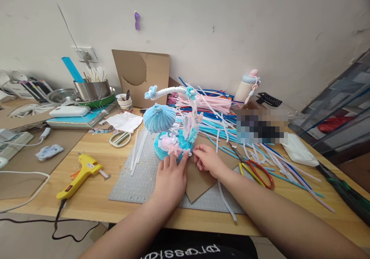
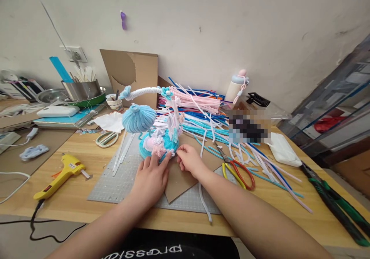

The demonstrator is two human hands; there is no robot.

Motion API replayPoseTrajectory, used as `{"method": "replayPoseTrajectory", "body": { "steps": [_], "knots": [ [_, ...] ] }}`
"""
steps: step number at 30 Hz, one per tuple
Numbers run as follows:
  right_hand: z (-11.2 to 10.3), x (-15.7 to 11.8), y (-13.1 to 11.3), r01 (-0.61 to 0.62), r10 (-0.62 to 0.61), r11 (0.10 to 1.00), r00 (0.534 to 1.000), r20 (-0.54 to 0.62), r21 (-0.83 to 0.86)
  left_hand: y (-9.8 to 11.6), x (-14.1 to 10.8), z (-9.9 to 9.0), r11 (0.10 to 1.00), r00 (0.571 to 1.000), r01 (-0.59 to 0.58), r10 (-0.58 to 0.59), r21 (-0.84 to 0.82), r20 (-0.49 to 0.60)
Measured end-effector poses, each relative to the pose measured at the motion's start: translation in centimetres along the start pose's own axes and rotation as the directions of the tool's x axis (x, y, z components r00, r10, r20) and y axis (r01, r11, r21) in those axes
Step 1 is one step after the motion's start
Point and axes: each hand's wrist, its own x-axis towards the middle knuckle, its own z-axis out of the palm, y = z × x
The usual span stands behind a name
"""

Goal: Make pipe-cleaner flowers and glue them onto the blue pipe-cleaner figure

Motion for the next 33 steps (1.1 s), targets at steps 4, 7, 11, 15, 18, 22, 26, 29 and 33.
{"method": "replayPoseTrajectory", "body": {
  "steps": [4,7,11,15,18,22,26,29,33],
  "knots": [
    [0.0,-0.04,0.0,0.009,-0.009,1.0,1.0,-0.002,-0.018,-0.06,0.04,-0.01,1.0,1.0,0.0,0.0,-0.004,0.007],
    [0.03,-0.07,0.01,0.022,-0.022,0.999,1.0,0.004,-0.042,-0.09,-0.01,0.04,1.0,1.0,-0.009,0.009,0.003,0.003],
    [0.12,-0.16,-0.04,0.055,-0.051,0.993,0.998,0.04,-0.102,-0.06,-0.09,0.1,1.0,1.0,-0.019,0.019,0.019,-0.002],
    [0.31,-0.4,-0.32,0.086,-0.076,0.98,0.995,0.061,-0.182,-0.01,-0.11,0.21,0.999,1.0,-0.03,0.03,0.036,0.0],
    [0.43,-0.53,-0.46,0.095,-0.084,0.97,0.995,0.058,-0.222,0.05,-0.13,0.31,0.999,0.999,-0.036,0.036,0.04,-0.002],
    [0.49,-0.51,-0.41,0.096,-0.086,0.964,0.995,0.051,-0.246,0.08,-0.16,0.32,0.998,0.999,-0.032,0.032,0.049,-0.009],
    [0.53,-0.49,-0.35,0.093,-0.085,0.965,0.995,0.046,-0.246,0.09,-0.18,0.32,0.998,1.0,-0.027,0.028,0.049,-0.01],
    [0.52,-0.47,-0.33,0.095,-0.087,0.968,0.995,0.047,-0.233,0.16,-0.2,0.36,0.999,1.0,-0.026,0.027,0.032,-0.009],
    [0.28,-0.29,-0.21,0.081,-0.072,0.98,0.996,0.053,-0.184,-0.1,-0.31,-0.02,0.995,1.0,-0.008,0.006,-0.097,-0.023]
  ]
}}
